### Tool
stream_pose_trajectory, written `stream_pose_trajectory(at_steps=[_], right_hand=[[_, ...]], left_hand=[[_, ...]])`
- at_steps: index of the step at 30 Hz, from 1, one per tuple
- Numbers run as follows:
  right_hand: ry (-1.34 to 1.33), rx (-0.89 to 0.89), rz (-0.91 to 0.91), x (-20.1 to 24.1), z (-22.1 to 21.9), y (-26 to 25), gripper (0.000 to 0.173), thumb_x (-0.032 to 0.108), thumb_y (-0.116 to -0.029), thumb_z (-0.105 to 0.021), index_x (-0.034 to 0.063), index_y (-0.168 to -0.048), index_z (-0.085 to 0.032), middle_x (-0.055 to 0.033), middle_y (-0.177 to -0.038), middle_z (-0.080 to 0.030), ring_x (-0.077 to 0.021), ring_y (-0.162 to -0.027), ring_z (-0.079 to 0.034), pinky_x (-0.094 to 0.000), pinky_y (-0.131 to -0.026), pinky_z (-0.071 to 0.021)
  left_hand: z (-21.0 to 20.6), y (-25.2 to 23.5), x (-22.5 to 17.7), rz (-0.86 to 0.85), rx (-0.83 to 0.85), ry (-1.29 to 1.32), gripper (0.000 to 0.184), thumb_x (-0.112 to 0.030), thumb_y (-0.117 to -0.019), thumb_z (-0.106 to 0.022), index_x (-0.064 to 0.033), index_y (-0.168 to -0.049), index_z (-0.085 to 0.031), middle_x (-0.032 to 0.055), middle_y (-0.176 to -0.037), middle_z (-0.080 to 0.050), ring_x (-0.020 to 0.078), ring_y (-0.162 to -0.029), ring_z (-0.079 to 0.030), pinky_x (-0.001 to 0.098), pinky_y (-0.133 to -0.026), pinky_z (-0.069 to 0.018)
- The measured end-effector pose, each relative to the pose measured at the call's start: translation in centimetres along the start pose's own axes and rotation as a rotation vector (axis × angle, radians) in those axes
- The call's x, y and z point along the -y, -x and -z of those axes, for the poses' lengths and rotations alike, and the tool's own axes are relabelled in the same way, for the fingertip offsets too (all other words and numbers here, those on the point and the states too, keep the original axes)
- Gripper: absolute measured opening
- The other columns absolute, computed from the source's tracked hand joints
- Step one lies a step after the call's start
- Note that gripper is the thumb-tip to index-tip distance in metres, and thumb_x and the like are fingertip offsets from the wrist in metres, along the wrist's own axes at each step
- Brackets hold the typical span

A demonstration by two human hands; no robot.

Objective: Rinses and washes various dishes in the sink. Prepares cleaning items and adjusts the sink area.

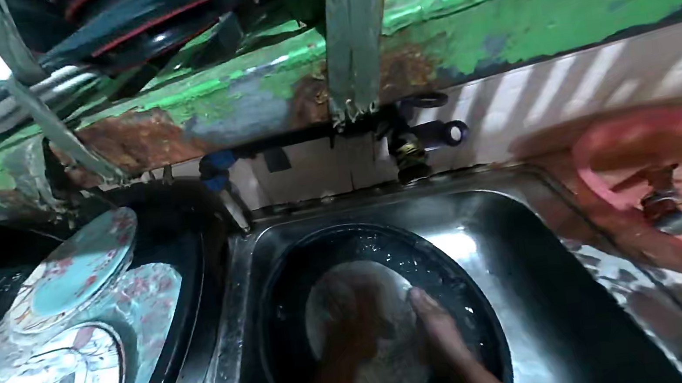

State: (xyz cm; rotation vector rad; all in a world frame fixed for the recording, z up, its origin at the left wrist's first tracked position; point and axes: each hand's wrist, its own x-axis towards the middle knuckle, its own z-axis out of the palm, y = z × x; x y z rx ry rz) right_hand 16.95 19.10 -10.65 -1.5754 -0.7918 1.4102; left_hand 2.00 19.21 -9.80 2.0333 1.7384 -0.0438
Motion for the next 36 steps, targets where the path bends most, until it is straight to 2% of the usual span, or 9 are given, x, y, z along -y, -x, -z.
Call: stream_pose_trajectory(at_steps=[3, 4, 9, 13, 18, 22, 26, 30, 36], right_hand=[[-0.131, -0.041, -0.021, -0.2, -0.4, -0.5, 0.04, 0.021, -0.1112, -0.041, -0.0039, -0.138, -0.055, -0.0187, -0.133, -0.061, -0.0188, -0.117, -0.062, -0.0367, -0.1, -0.0519], [-0.148, -0.038, -0.035, -0.2, -0.4, -0.5, 0.039, 0.022, -0.1115, -0.041, -0.0044, -0.138, -0.054, -0.0192, -0.132, -0.061, -0.0194, -0.116, -0.062, -0.0379, -0.1, -0.0516], [-0.102, -0.02, -0.135, 0.3, -0.3, -0.3, 0.051, 0.033, -0.1129, -0.036, -0.0006, -0.15, -0.045, -0.021, -0.149, -0.051, -0.0269, -0.135, -0.053, -0.0461, -0.112, -0.0431], [-0.233, 0.015, -0.166, 0.4, -0.4, -0.1, 0.049, 0.037, -0.1118, -0.038, 0.0042, -0.147, -0.047, -0.0142, -0.137, -0.06, -0.0187, -0.119, -0.062, -0.041, -0.1, -0.0527], [-0.15, -0.027, -0.108, -0.2, -0.3, -0.4, 0.045, 0.025, -0.1081, -0.052, 0.0008, -0.146, -0.047, -0.0173, -0.135, -0.06, -0.0196, -0.116, -0.062, -0.0399, -0.099, -0.0524], [-0.121, -0.02, -0.078, 0.1, -0.1, -0.2, 0.053, 0.033, -0.1082, -0.05, 0.0048, -0.152, -0.041, -0.0154, -0.144, -0.056, -0.0187, -0.126, -0.058, -0.04, -0.105, -0.0499], [-0.176, 0.061, -0.114, -0.9, 0.2, -0.5, 0.058, 0.038, -0.1079, -0.049, 0.0078, -0.156, -0.037, -0.015, -0.141, -0.058, -0.0202, -0.121, -0.062, -0.0425, -0.1, -0.0534], [-0.277, 0.126, -0.194, -1.2, 0.0, -0.2, 0.044, 0.031, -0.1085, -0.048, 0.0076, -0.145, -0.044, -0.0114, -0.111, -0.067, -0.017, -0.092, -0.069, -0.0391, -0.075, -0.0605], [-0.321, 0.059, -0.189, -1.9, 0.3, -0.9, 0.051, 0.037, -0.1066, -0.052, 0.0098, -0.149, -0.044, -0.0133, -0.124, -0.066, -0.0219, -0.106, -0.068, -0.0466, -0.086, -0.0591]], left_hand=[[3.8, -2.0, 3.9, 0.32, -0.079, -0.017, 0.051, -0.036, -0.1093, -0.04, -0.0154, -0.156, -0.044, 0.0185, -0.158, -0.043, 0.0442, -0.145, -0.038, 0.0683, -0.115, -0.0297], [4.8, -2.0, 4.8, 0.351, -0.097, 0.054, 0.051, -0.04, -0.1092, -0.041, -0.0136, -0.152, -0.05, 0.0182, -0.154, -0.049, 0.0398, -0.143, -0.044, 0.0616, -0.116, -0.0344], [8.3, -0.2, 5.5, 0.429, -0.102, 0.353, 0.045, -0.034, -0.1046, -0.057, 0.0041, -0.129, -0.062, 0.0249, -0.14, -0.055, 0.0352, -0.13, -0.055, 0.0477, -0.111, -0.0446], [11.3, 0.3, 4.4, 0.369, -0.203, 0.45, 0.028, -0.02, -0.1021, -0.062, 0.0021, -0.118, -0.066, 0.0228, -0.127, -0.061, 0.0337, -0.117, -0.061, 0.0484, -0.101, -0.0507], [7.9, 0.9, 5.5, 0.435, -0.068, 0.227, 0.057, -0.039, -0.1029, -0.057, -0.0024, -0.146, -0.052, 0.0228, -0.148, -0.052, 0.039, -0.139, -0.048, 0.055, -0.116, -0.0377], [2.6, 2.5, 5.9, 0.521, -0.155, 0.498, 0.068, -0.034, -0.1015, -0.062, 0.0016, -0.154, -0.037, 0.0255, -0.152, -0.046, 0.0363, -0.141, -0.047, 0.0484, -0.116, -0.0397], [2.3, 3.1, 6.3, 0.613, -0.122, 0.491, 0.067, -0.032, -0.0976, -0.068, 0.0037, -0.149, -0.044, 0.0277, -0.152, -0.045, 0.0386, -0.14, -0.046, 0.0494, -0.115, -0.0405], [5.3, 4.2, 5.6, 0.582, -0.192, 0.405, 0.057, -0.022, -0.0965, -0.067, 0.0042, -0.145, -0.051, 0.0286, -0.154, -0.042, 0.0406, -0.143, -0.041, 0.0493, -0.118, -0.0362], [10.1, 4.5, 4.5, 0.517, -0.407, 0.664, 0.05, -0.012, -0.095, -0.069, -0.0022, -0.141, -0.055, 0.0242, -0.138, -0.058, 0.0345, -0.127, -0.058, 0.049, -0.106, -0.0488]])
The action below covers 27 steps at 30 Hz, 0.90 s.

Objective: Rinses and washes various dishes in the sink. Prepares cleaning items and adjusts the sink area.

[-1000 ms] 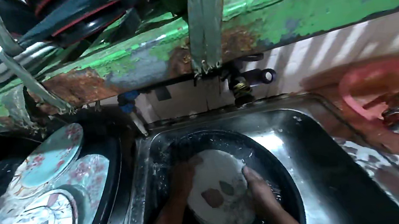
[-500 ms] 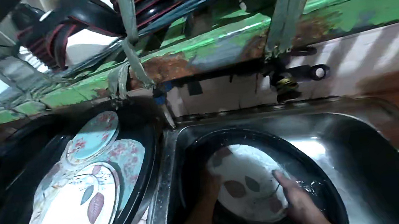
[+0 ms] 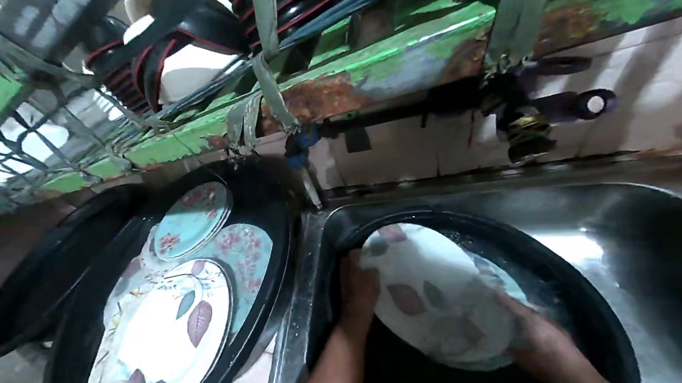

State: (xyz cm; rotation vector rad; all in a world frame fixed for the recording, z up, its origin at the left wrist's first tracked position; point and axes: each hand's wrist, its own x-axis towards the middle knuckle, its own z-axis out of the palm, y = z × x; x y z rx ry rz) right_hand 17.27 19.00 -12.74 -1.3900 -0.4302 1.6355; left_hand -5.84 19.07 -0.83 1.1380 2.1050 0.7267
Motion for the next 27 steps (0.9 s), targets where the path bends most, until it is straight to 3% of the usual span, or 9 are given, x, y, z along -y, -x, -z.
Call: stream_pose_trajectory(at_steps=[3, 6, 10, 12, 15, 19, 22, 24, 27], right_hand=[[0.101, -0.082, 0.049, 0.2, 0.0, 0.4, 0.059, 0.028, -0.1071, -0.053, 0.0095, -0.158, -0.029, -0.0168, -0.142, -0.056, -0.0241, -0.122, -0.061, -0.0476, -0.099, -0.0534], [0.218, -0.185, 0.095, 0.6, 0.2, 0.4, 0.056, 0.027, -0.1068, -0.055, 0.0038, -0.155, -0.038, -0.0217, -0.146, -0.053, -0.0309, -0.129, -0.057, -0.0532, -0.104, -0.0482], [0.36, -0.178, 0.181, 1.1, 0.2, 1.7, 0.043, 0.022, -0.1106, -0.044, -0.0054, -0.144, -0.049, -0.0231, -0.138, -0.059, -0.0267, -0.125, -0.059, -0.0446, -0.107, -0.0469], [0.414, -0.182, 0.154, 0.7, 1.0, 1.4, 0.041, 0.02, -0.1108, -0.043, -0.0092, -0.138, -0.052, -0.0268, -0.132, -0.06, -0.0306, -0.118, -0.061, -0.0484, -0.102, -0.0475], [0.144, -0.164, 0.12, 0.3, 0.6, 0.5, 0.042, 0.025, -0.1095, -0.048, -0.0018, -0.142, -0.049, -0.0175, -0.126, -0.063, -0.0196, -0.107, -0.065, -0.0399, -0.092, -0.0551], [0.02, -0.104, 0.151, 0.5, 0.3, -0.1, 0.047, 0.027, -0.109, -0.048, 0.0027, -0.149, -0.042, -0.0154, -0.121, -0.065, -0.0167, -0.1, -0.067, -0.0383, -0.085, -0.0586], [0.028, -0.084, 0.177, 1.0, -0.1, 0.6, 0.046, 0.032, -0.111, -0.042, 0.0028, -0.147, -0.044, -0.0137, -0.115, -0.065, -0.0153, -0.095, -0.067, -0.038, -0.082, -0.059], [0.022, -0.072, 0.194, 1.2, -0.2, 0.7, 0.046, 0.034, -0.1113, -0.04, 0.0032, -0.145, -0.046, -0.0135, -0.113, -0.066, -0.0159, -0.094, -0.068, -0.039, -0.082, -0.0593], [0.041, -0.036, 0.237, 0.6, 0.3, -0.2, 0.045, 0.037, -0.111, -0.037, 0.0045, -0.139, -0.051, -0.0105, -0.109, -0.068, -0.0144, -0.093, -0.069, -0.0382, -0.079, -0.0604]], left_hand=[[-0.6, -0.6, 2.0, 0.031, -0.015, -0.052, 0.055, -0.015, -0.0978, -0.067, -0.0005, -0.147, -0.046, 0.0252, -0.139, -0.057, 0.0353, -0.127, -0.059, 0.049, -0.107, -0.0483], [-3.1, 0.2, 4.9, 0.125, 0.119, -0.118, 0.062, -0.021, -0.099, -0.066, 0.0066, -0.149, -0.04, 0.0287, -0.146, -0.05, 0.0372, -0.134, -0.053, 0.0483, -0.111, -0.0455], [-3.7, 2.3, 4.1, 0.147, 0.259, -0.22, 0.062, -0.026, -0.1005, -0.064, 0.0061, -0.148, -0.043, 0.0281, -0.149, -0.048, 0.0373, -0.138, -0.049, 0.048, -0.115, -0.0412], [-1.7, 3.0, 2.1, 0.108, 0.157, -0.072, 0.056, -0.015, -0.0976, -0.067, 0.0051, -0.146, -0.047, 0.0276, -0.145, -0.052, 0.036, -0.134, -0.053, 0.0475, -0.111, -0.0445], [2.8, 5.6, -1.4, -0.099, 0.009, 0.22, 0.043, -0.005, -0.0974, -0.063, -0.0004, -0.139, -0.053, 0.0184, -0.128, -0.064, 0.0228, -0.112, -0.066, 0.0391, -0.097, -0.056], [9.4, 10.2, -4.6, -0.363, -0.297, 0.417, 0.038, -0.003, -0.0954, -0.064, -0.0048, -0.133, -0.058, 0.0069, -0.107, -0.071, 0.0125, -0.086, -0.071, 0.033, -0.075, -0.0616], [14.2, 11.4, -4.9, -0.34, -0.48, 0.682, 0.035, 0.003, -0.098, -0.053, -0.0068, -0.132, -0.054, 0.0023, -0.098, -0.073, 0.0099, -0.078, -0.073, 0.0296, -0.066, -0.0635], [16.5, 11.5, -3.8, -0.272, -0.551, 0.965, 0.029, -0.001, -0.1018, -0.044, -0.0071, -0.128, -0.054, 0.0045, -0.098, -0.071, 0.0134, -0.084, -0.072, 0.0344, -0.072, -0.0635], [18.2, 10.9, -1.5, -0.161, -0.657, 1.388, 0.015, -0.008, -0.102, -0.039, -0.0055, -0.106, -0.053, 0.0105, -0.09, -0.065, 0.018, -0.081, -0.069, 0.0354, -0.072, -0.0613]])
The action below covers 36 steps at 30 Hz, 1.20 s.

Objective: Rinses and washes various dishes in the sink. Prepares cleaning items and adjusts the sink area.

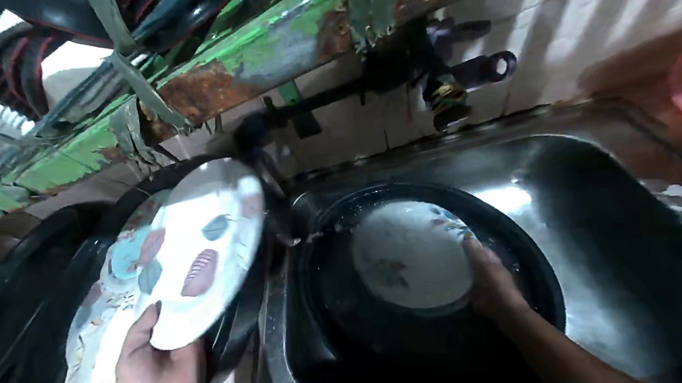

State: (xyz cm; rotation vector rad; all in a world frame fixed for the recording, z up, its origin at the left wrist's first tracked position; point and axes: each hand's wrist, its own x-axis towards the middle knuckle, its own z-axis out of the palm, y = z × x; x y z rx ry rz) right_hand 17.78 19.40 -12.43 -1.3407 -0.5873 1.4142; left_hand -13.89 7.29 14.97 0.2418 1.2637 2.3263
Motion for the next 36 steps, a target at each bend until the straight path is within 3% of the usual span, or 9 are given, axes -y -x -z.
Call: stream_pose_trajectory(at_steps=[4, 8, 11, 13, 16, 23, 28, 32, 36], right_hand=[[0.025, -0.019, -0.021, 0.1, -0.1, 0.2, 0.049, 0.04, -0.1113, -0.036, 0.0045, -0.141, -0.052, -0.0129, -0.118, -0.066, -0.0174, -0.103, -0.067, -0.042, -0.088, -0.0576], [-0.007, -0.031, -0.096, 0.4, -0.3, 0.5, 0.051, 0.041, -0.1116, -0.034, 0.0052, -0.146, -0.047, -0.013, -0.124, -0.064, -0.017, -0.107, -0.065, -0.0417, -0.091, -0.0566], [-0.055, -0.043, -0.134, 0.6, -0.4, 0.7, 0.052, 0.041, -0.1115, -0.035, 0.0044, -0.147, -0.044, -0.0149, -0.124, -0.065, -0.0203, -0.107, -0.066, -0.0441, -0.09, -0.0574], [-0.03, -0.034, -0.154, 1.1, -0.4, 1.0, 0.055, 0.043, -0.1119, -0.032, 0.0047, -0.149, -0.044, -0.0173, -0.128, -0.064, -0.0244, -0.111, -0.066, -0.0475, -0.092, -0.0564], [0.022, -0.071, -0.179, 1.6, -0.6, 0.9, 0.055, 0.045, -0.1119, -0.031, 0.0054, -0.148, -0.047, -0.0183, -0.126, -0.064, -0.0261, -0.107, -0.066, -0.0491, -0.087, -0.0565], [0.236, 0.077, -0.02, 0.3, 0.5, 0.6, 0.038, 0.019, -0.1105, -0.04, -0.0034, -0.136, -0.058, -0.017, -0.128, -0.066, -0.0198, -0.116, -0.064, -0.0386, -0.102, -0.0526], [-0.124, 0.032, -0.233, 1.2, -0.8, 0.8, 0.037, 0.025, -0.1111, -0.042, 0.0015, -0.138, -0.052, -0.0144, -0.115, -0.069, -0.0196, -0.098, -0.069, -0.0406, -0.083, -0.0599], [-0.077, -0.016, -0.206, 1.3, -0.6, 0.5, 0.042, 0.012, -0.1048, -0.056, 0.0022, -0.145, -0.047, -0.016, -0.118, -0.067, -0.02, -0.098, -0.069, -0.0397, -0.082, -0.0598], [-0.034, -0.073, -0.188, 1.1, -0.5, 0.4, 0.043, 0.013, -0.1054, -0.055, 0.0017, -0.146, -0.045, -0.018, -0.115, -0.066, -0.0207, -0.09, -0.068, -0.0404, -0.076, -0.0584]], left_hand=[[0.1, 0.2, 0.3, 0.047, -0.067, 0.268, 0.022, -0.01, -0.1058, -0.031, -0.0009, -0.119, -0.046, 0.0173, -0.114, -0.063, 0.0258, -0.109, -0.067, 0.0382, -0.096, -0.058], [-2.8, 4.1, 5.0, 0.063, 0.461, 0.081, 0.038, -0.031, -0.1097, -0.033, -0.0113, -0.115, -0.064, 0.0054, -0.123, -0.072, 0.0211, -0.121, -0.066, 0.0407, -0.106, -0.0525], [-2.6, 3.7, 14.9, 0.08, 0.839, -0.574, 0.057, -0.044, -0.1105, -0.03, -0.0094, -0.153, -0.044, 0.0047, -0.156, -0.048, 0.0189, -0.144, -0.045, 0.0414, -0.118, -0.0393], [-1.9, 2.6, 22.3, 0.003, 1.003, -1.288, 0.049, -0.024, -0.1127, -0.033, 0.0, -0.155, -0.038, 0.0178, -0.164, -0.034, 0.0299, -0.152, -0.031, 0.0462, -0.124, -0.0279], [-0.4, 3.7, 30.0, -0.25, 1.054, -1.831, 0.068, -0.047, -0.1051, -0.048, 0.0018, -0.153, -0.043, 0.0288, -0.163, -0.028, 0.0462, -0.154, -0.018, 0.0629, -0.124, -0.0134], [-2.2, 9.4, 32.0, -0.367, 1.804, -1.519, 0.048, -0.032, -0.1087, -0.045, -0.0122, -0.152, -0.05, 0.0093, -0.159, -0.046, 0.0284, -0.151, -0.035, 0.0553, -0.127, -0.0151], [-3.7, 1.2, 28.7, -0.191, 1.342, -1.993, 0.052, -0.025, -0.1083, -0.045, -0.0009, -0.154, -0.042, 0.0241, -0.158, -0.041, 0.0441, -0.146, -0.038, 0.0617, -0.119, -0.0298], [-2.4, -2.7, 27.7, 0.282, 0.912, -1.575, 0.047, -0.028, -0.1048, -0.058, 0.0039, -0.139, -0.055, 0.0276, -0.13, -0.062, 0.0378, -0.119, -0.062, 0.0527, -0.102, -0.0507], [-5.6, -0.3, 20.3, 0.188, 0.835, -1.316, 0.028, -0.012, -0.1013, -0.063, 0.0015, -0.126, -0.062, 0.0181, -0.112, -0.068, 0.0248, -0.101, -0.067, 0.0426, -0.091, -0.0552]])
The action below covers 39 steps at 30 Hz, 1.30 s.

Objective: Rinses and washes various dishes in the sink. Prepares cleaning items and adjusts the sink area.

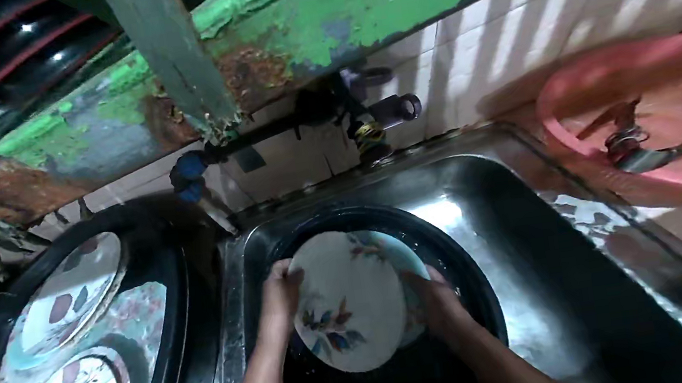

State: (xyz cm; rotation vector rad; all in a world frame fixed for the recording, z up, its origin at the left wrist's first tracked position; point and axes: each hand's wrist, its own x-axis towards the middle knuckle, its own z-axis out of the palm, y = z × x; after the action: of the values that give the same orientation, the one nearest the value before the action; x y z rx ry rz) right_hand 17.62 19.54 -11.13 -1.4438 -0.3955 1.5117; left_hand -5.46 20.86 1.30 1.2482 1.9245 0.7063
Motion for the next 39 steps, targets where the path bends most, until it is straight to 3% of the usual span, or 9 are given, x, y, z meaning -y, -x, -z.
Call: stream_pose_trajectory(at_steps=[5, 7, 15, 20, 22, 24, 29, 33, 39], right_hand=[[0.051, -0.015, 0.101, -0.1, 0.3, 0.1, 0.04, 0.014, -0.1094, -0.045, -0.0021, -0.146, -0.043, -0.0182, -0.12, -0.064, -0.0185, -0.099, -0.067, -0.0378, -0.084, -0.058], [0.406, 0.027, 0.144, 0.1, 0.6, 0.1, 0.045, 0.016, -0.1075, -0.051, -0.0055, -0.147, -0.045, -0.0242, -0.133, -0.062, -0.0285, -0.119, -0.064, -0.0435, -0.102, -0.0527], [1.276, 0.437, 0.019, -1.2, 1.6, 1.0, 0.044, 0.021, -0.1118, -0.04, -0.0077, -0.143, -0.052, -0.0287, -0.151, -0.048, -0.0417, -0.144, -0.043, -0.0519, -0.121, -0.0313], [0.802, 0.071, 0.074, 2.1, 0.5, 3.1, 0.047, 0.009, -0.1022, -0.059, -0.0057, -0.146, -0.048, -0.0298, -0.143, -0.053, -0.0391, -0.134, -0.053, -0.0515, -0.113, -0.0413], [0.666, -0.008, 0.221, 3.3, 0.5, 4.9, 0.037, 0.01, -0.1008, -0.063, -0.0012, -0.136, -0.058, -0.0268, -0.128, -0.063, -0.0372, -0.116, -0.064, -0.0544, -0.1, -0.0503], [0.742, -0.02, 0.441, 5.2, 0.5, 7.6, 0.03, 0.014, -0.1034, -0.061, -0.001, -0.13, -0.062, -0.024, -0.124, -0.066, -0.0354, -0.113, -0.066, -0.0549, -0.1, -0.0508], [0.816, 0.05, 1.152, 9.2, -1.7, 14.5, 0.026, 0.01, -0.1008, -0.06, -0.0091, -0.116, -0.068, -0.026, -0.116, -0.069, -0.0366, -0.108, -0.068, -0.0548, -0.096, -0.0534], [0.301, 0.019, 0.707, 11.5, -7.0, 20.3, 0.035, 0.03, -0.1084, -0.05, 0.0097, -0.137, -0.048, -0.006, -0.101, -0.063, -0.0094, -0.073, -0.063, -0.0321, -0.064, -0.0553], [-0.376, 0.184, 0.317, 10.5, -17.8, 25.3, 0.032, 0.025, -0.1109, -0.041, 0.0108, -0.14, -0.043, -0.0095, -0.103, -0.065, -0.0191, -0.087, -0.07, -0.0419, -0.074, -0.0615]], left_hand=[[7.3, 9.5, -5.4, -0.467, -0.532, 0.086, 0.026, -0.014, -0.0968, -0.067, -0.0033, -0.12, -0.065, -0.0014, -0.097, -0.07, 0.0021, -0.082, -0.068, 0.0244, -0.073, -0.0595], [11.3, 11.2, -5.1, -0.551, -0.707, 0.25, 0.024, -0.004, -0.0954, -0.063, -0.0022, -0.119, -0.057, -0.0085, -0.095, -0.067, -0.0029, -0.08, -0.066, 0.0186, -0.072, -0.0591], [25.2, 14.9, 4.8, -0.251, -0.908, 0.592, 0.012, 0.0, -0.1044, -0.04, -0.0004, -0.111, -0.051, -0.0037, -0.084, -0.061, 0.0018, -0.076, -0.063, 0.0232, -0.076, -0.0576], [29.1, 15.9, 11.2, -0.002, -0.838, 0.581, 0.018, -0.001, -0.1033, -0.043, -0.0035, -0.12, -0.045, -0.0022, -0.091, -0.061, 0.0043, -0.076, -0.065, 0.027, -0.071, -0.0597], [28.8, 17.1, 11.5, 0.094, -0.906, 0.328, 0.044, -0.009, -0.1057, -0.046, -0.001, -0.148, -0.035, 0.0068, -0.129, -0.052, 0.007, -0.107, -0.056, 0.0279, -0.09, -0.0515], [27.3, 18.3, 9.9, 0.037, -0.95, 0.016, 0.064, -0.014, -0.1049, -0.051, 0.0092, -0.157, -0.022, 0.0285, -0.163, -0.024, 0.0298, -0.151, -0.03, 0.0387, -0.121, -0.0294], [25.4, 17.6, 9.3, -0.379, -0.857, -0.397, 0.066, -0.028, -0.101, -0.053, 0.0161, -0.148, -0.039, 0.0455, -0.158, -0.015, 0.0658, -0.147, -0.008, 0.0695, -0.121, -0.0111], [24.8, 16.4, 9.8, -0.497, -0.824, -0.355, 0.061, -0.031, -0.0998, -0.05, 0.0121, -0.143, -0.049, 0.0394, -0.16, -0.022, 0.0636, -0.148, -0.011, 0.0732, -0.118, -0.0135], [24.6, 17.2, 9.6, -0.484, -0.768, -0.212, 0.068, -0.045, -0.1063, -0.029, 0.0044, -0.151, -0.043, 0.0305, -0.164, -0.022, 0.0532, -0.153, -0.011, 0.0675, -0.121, -0.0115]])
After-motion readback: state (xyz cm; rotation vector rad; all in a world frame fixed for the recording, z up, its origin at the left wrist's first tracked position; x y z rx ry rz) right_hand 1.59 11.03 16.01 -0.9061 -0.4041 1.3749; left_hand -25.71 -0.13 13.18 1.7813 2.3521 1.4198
